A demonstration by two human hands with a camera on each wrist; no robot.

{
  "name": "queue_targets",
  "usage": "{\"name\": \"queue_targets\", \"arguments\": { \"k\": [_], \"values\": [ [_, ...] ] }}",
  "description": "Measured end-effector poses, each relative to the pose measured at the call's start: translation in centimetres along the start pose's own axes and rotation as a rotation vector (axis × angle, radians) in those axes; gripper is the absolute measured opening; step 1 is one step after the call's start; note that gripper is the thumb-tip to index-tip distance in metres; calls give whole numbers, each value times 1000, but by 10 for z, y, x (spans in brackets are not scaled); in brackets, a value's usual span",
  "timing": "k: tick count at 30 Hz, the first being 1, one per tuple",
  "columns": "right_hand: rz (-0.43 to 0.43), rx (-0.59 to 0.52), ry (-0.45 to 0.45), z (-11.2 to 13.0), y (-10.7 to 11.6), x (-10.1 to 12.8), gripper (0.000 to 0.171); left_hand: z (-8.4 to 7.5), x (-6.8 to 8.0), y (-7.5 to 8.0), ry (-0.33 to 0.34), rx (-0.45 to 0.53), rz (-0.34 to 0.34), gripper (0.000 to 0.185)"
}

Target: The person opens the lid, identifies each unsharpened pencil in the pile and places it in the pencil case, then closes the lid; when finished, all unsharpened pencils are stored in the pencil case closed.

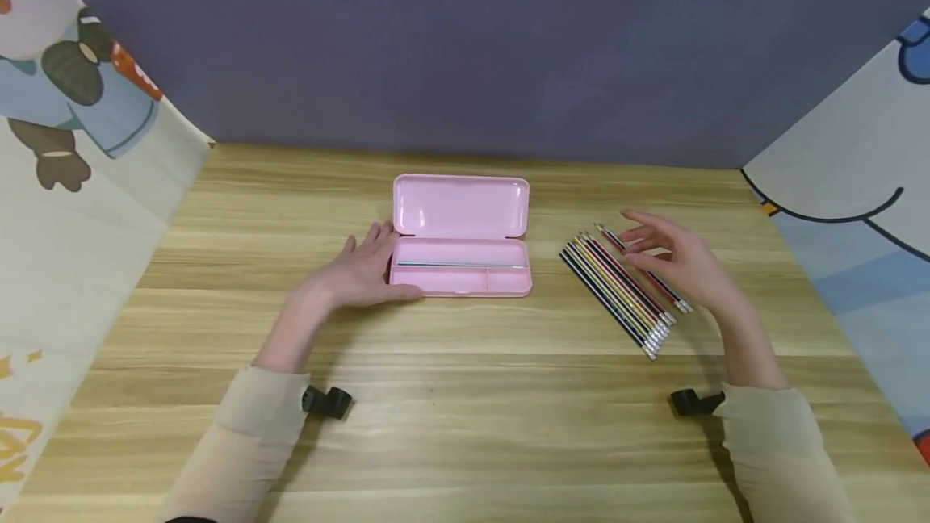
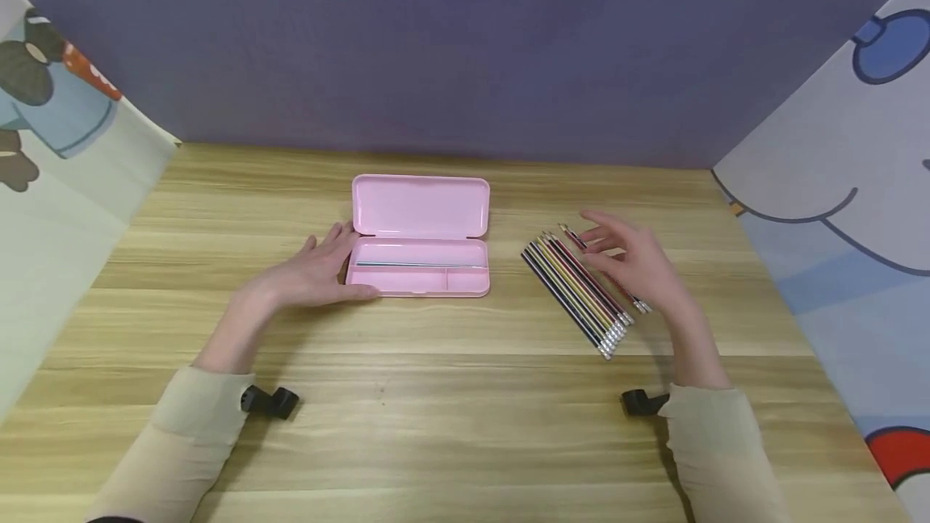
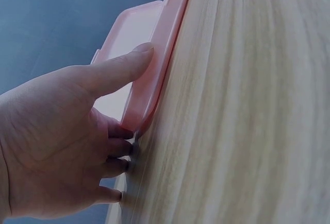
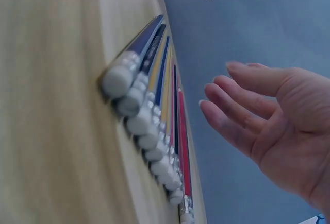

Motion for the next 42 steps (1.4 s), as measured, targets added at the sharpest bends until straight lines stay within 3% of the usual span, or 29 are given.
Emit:
{"name": "queue_targets", "arguments": {
  "k": [6, 10, 42],
  "values": [
    [129, -13, 24, 0, -16, -1, 76, 1, -1, 0, -6, -7, -10, 111],
    [166, 2, 21, 2, -23, -2, 79, 0, -2, 0, -10, -10, -9, 111],
    [205, 151, 3, 4, -32, -2, 75, -1, 0, 1, -1, -12, -5, 111]
  ]
}}
Point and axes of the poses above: each hand's wrist, its own x-axis away from the middle knuckle, its own y-axis out of the back of the hand, z = x × y, the point moved 8 cm from there along -x, towards the middle knuckle, and after that the axes turned 3 degrees about z, right-handed, at the moved point
